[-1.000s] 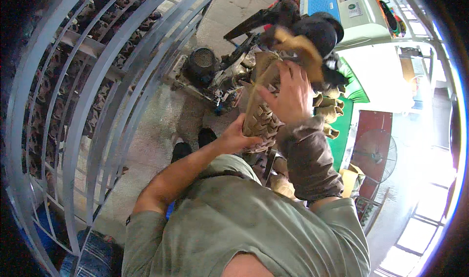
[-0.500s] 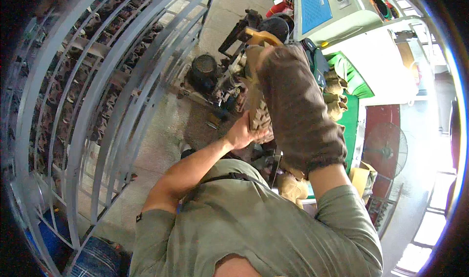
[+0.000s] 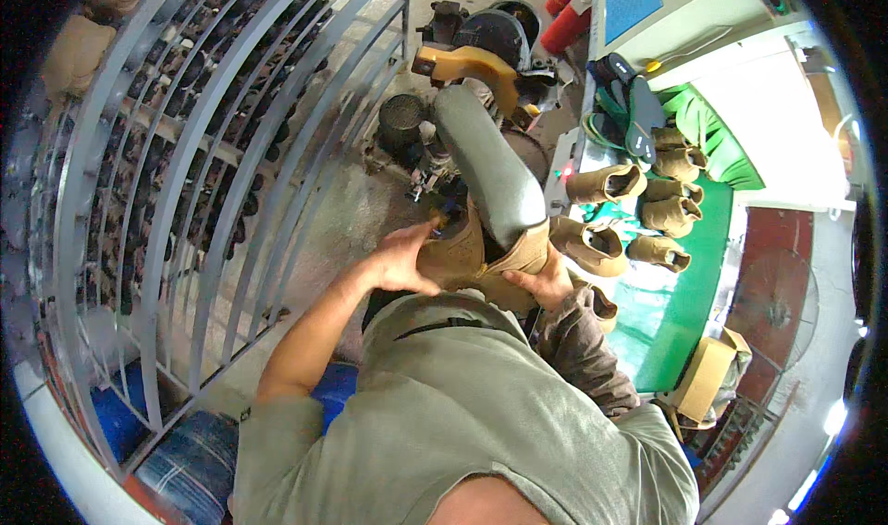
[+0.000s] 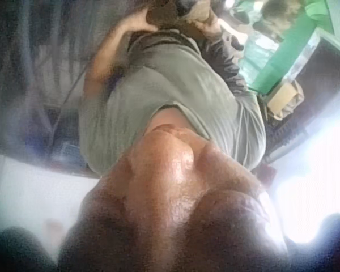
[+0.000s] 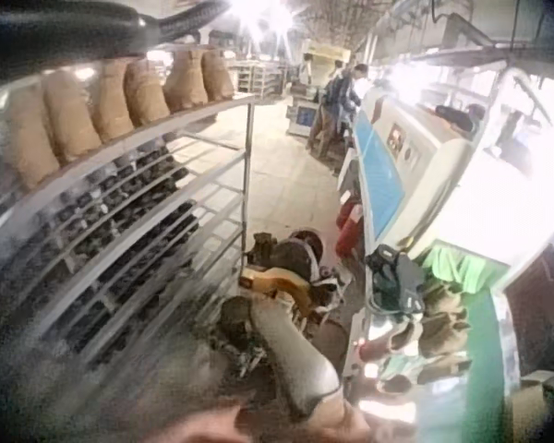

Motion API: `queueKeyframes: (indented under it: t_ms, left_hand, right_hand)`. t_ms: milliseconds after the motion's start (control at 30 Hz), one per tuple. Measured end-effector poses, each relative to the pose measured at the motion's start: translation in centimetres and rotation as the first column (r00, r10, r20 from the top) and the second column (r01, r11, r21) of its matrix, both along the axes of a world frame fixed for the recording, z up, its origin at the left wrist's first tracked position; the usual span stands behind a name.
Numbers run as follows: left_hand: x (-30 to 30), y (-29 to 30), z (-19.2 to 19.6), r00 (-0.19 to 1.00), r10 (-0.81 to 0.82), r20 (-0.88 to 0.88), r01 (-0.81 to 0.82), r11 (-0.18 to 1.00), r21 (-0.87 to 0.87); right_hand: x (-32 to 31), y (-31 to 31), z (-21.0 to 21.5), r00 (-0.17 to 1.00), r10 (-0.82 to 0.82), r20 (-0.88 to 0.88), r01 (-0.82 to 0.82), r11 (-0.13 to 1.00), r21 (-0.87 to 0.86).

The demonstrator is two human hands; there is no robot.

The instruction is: The person processes shoe components using a rotating finishing machine, picking up a shoe boot, applying it to the machine's buffer, and then placing the finished component onto a storage rack.

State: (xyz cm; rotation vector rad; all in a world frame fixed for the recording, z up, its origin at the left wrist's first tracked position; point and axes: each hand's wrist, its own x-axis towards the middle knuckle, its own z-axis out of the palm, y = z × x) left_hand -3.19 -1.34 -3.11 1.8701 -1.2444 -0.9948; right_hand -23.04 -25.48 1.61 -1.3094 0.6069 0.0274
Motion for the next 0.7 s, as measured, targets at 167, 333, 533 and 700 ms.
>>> queueKeyframes:
  t_ms: [167,333,533,700]
  left_hand:
    - [0.3,-9.9,4.8,0.075,0.319,-0.945,-0.736,0.657,0.164]
    - [-1.5,-18.0,6.9,-0.279,0.225,-0.934,-0.841,0.412,0.35]
    - [-2.4,-5.4,12.4,0.102,0.174,-0.98,-0.837,0.548,0.01]
    - [-6.7,12.4,17.5,0.283,-0.052,-0.958,-0.917,0.277,-0.286]
  right_hand:
    - [-2.9,-2.2,-6.5,0.988,0.107,-0.113,-0.149,0.856,-0.494]
    - [-2.7,-3.3,-6.3,0.972,0.14,-0.191,-0.232,0.717,-0.657]
    - [2.2,-1.3,-1.6,0.944,0.104,0.313,-0.059,0.987,-0.149]
    - [14.6,4.7,10.4,0.788,0.236,0.568,-0.071,0.952,-0.297]
